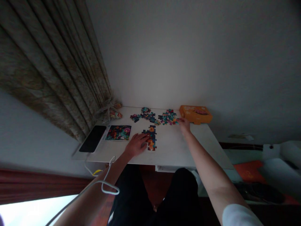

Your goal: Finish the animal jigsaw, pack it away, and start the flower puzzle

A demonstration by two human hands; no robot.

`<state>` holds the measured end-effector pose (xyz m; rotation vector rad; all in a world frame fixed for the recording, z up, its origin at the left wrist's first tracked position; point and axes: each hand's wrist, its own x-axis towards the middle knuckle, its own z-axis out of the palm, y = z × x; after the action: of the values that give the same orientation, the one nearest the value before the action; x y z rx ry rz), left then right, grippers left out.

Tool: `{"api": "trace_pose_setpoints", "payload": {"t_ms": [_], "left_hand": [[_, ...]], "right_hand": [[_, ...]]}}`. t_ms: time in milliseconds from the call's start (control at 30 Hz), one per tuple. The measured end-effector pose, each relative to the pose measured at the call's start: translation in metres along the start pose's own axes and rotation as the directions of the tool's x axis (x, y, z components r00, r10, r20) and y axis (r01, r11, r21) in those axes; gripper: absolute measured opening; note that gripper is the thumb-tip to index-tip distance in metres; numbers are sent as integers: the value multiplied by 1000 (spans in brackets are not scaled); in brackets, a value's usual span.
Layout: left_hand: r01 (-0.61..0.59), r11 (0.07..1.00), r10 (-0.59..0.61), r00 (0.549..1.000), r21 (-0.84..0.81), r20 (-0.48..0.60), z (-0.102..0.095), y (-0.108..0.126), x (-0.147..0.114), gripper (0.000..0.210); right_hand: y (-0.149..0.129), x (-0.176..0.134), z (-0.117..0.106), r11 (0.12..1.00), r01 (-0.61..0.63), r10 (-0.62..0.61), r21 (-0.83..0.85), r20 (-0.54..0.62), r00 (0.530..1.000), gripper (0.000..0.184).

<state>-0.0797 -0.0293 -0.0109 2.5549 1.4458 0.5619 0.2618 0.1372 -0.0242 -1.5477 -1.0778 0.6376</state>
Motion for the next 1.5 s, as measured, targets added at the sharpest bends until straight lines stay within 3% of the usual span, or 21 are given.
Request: {"api": "trace_pose_setpoints", "payload": {"t_ms": [167,333,767,967,1133,1333,1500], "left_hand": [[3,1000,-3,1000,2,-12,-1,1,1,46],[1,1000,-1,1000,17,-13,2,-1,0,47],[-2,1000,2,1000,19,-8,2,-3,0,44],[-2,1000,3,1000,15,-10,2,-3,0,44],[-4,1000,4,1000,7,-4,2,-3,1,45],[0,1000,0,1000,1,-10,1,-1,2,44],[5,1000,-5,1000,-1,5,-1,1,1,46]], "right_hand": [[12,-42,-20,986,0,-7,169,43,999,56],[19,-77,-30,970,11,-42,243,124,991,53],[14,-84,-31,974,47,-86,220,171,981,45],[15,-80,-34,969,69,-108,237,154,982,55],[4,-83,-34,972,43,-95,230,223,970,64],[-10,-119,-25,974,79,-154,212,364,919,51],[-14,-189,-15,983,71,-161,171,598,786,35]]}}
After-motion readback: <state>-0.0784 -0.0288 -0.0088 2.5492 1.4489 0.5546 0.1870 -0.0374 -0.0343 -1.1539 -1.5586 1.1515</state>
